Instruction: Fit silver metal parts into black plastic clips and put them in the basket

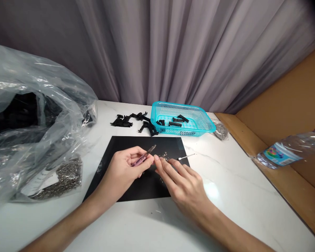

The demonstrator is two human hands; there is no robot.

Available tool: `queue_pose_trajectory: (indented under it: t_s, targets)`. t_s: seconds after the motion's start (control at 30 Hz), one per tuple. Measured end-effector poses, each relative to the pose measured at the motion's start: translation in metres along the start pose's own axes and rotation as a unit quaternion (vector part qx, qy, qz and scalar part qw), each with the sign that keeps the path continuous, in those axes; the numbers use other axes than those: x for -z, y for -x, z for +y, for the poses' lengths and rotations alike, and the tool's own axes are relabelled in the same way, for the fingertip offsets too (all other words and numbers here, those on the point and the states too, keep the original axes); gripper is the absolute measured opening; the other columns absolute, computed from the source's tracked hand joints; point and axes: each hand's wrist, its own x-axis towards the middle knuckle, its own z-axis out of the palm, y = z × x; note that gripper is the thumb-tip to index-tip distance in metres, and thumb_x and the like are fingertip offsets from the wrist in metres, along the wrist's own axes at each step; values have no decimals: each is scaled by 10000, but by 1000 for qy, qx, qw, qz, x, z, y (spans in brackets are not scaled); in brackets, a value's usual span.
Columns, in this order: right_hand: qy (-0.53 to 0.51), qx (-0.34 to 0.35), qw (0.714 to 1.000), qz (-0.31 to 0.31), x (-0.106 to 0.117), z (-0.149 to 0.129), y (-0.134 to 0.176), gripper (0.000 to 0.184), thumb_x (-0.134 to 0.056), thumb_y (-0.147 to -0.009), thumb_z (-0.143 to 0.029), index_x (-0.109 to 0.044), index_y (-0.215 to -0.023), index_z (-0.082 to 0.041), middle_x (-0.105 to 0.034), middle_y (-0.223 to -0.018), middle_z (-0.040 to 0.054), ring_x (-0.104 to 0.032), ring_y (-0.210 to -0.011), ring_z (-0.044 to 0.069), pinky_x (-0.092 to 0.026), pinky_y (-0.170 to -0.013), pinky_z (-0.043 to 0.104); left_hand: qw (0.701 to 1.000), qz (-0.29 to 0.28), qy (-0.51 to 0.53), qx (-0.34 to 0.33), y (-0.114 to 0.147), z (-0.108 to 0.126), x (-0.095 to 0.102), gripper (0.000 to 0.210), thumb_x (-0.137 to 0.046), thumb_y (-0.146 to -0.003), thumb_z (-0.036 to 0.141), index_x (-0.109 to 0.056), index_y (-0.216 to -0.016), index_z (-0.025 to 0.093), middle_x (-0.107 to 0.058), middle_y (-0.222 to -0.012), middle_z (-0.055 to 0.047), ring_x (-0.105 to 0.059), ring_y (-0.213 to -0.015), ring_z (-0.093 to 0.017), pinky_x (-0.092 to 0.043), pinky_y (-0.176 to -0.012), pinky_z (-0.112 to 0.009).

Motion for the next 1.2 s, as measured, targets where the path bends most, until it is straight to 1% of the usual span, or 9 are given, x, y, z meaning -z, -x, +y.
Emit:
queue_pose_trajectory:
  t_s: [0.17,0.27,0.37,0.53,0.67,0.8,0.93,1.1,1.2]
  targets:
    - [-2,18,1000,9,-3,3,2,363,-562,-1011,-87,-668,-1358,-68,-777,-1217,94,-707,-1038,194,-561,-677,287,992,-113,36,47,-9,-2,10,286,-767,-855,429,-669,-841,160,-508,-678,34,-301,-487,-42,-233,-402,-162]
    - [-3,29,999,16,-5,3,3,339,-583,-1009,-109,-688,-1330,-80,-768,-1246,97,-709,-1049,193,-571,-701,286,986,-143,61,52,-9,-4,10,320,-735,-884,456,-595,-851,169,-473,-737,41,-278,-514,-42,-233,-413,-155]
    - [-4,28,999,17,-5,1,3,327,-585,-1015,-129,-694,-1318,-74,-765,-1253,103,-712,-1046,195,-577,-702,291,986,-145,71,41,-6,-5,6,350,-699,-906,490,-554,-845,177,-417,-734,56,-258,-516,-43,-222,-418,-154]
    - [-12,13,1000,23,-4,-3,0,350,-538,-1022,-98,-671,-1340,-38,-778,-1233,81,-718,-1018,200,-559,-669,292,989,-117,77,35,-3,-5,0,353,-661,-926,493,-543,-827,176,-371,-685,70,-243,-487,-37,-183,-420,-161]
    - [-22,-6,999,25,-4,-6,0,361,-575,-1026,-119,-643,-1370,-33,-787,-1202,82,-723,-998,197,-546,-678,298,992,-97,74,31,-3,-5,-2,341,-674,-915,473,-542,-823,171,-371,-675,69,-262,-499,-40,-189,-428,-159]
    - [-78,-34,995,43,-6,-5,0,354,-611,-1016,-120,-644,-1359,-40,-799,-1144,83,-730,-953,180,-557,-725,282,994,-79,72,26,-4,-2,-2,328,-689,-906,441,-533,-802,172,-379,-687,66,-262,-501,-37,-195,-429,-162]
    - [-184,-86,977,64,-8,-1,-1,337,-613,-1024,-130,-647,-1356,-84,-802,-1093,68,-724,-896,146,-575,-742,256,993,-83,82,16,-5,4,3,313,-715,-913,428,-571,-825,163,-403,-710,58,-270,-505,-34,-183,-432,-180]
    - [-247,-136,955,97,-9,3,1,402,-626,-1002,-97,-619,-1402,-141,-790,-1126,76,-724,-902,160,-593,-756,288,987,-113,110,19,-4,11,7,322,-707,-937,459,-674,-871,146,-405,-664,57,-304,-533,-48,-218,-456,-187]
    - [-285,-169,934,137,-8,3,0,427,-633,-989,-77,-616,-1404,-172,-784,-1097,75,-705,-846,162,-595,-706,301,984,-126,127,13,-3,11,6,279,-724,-934,426,-707,-907,149,-499,-693,33,-358,-561,-54,-264,-473,-185]
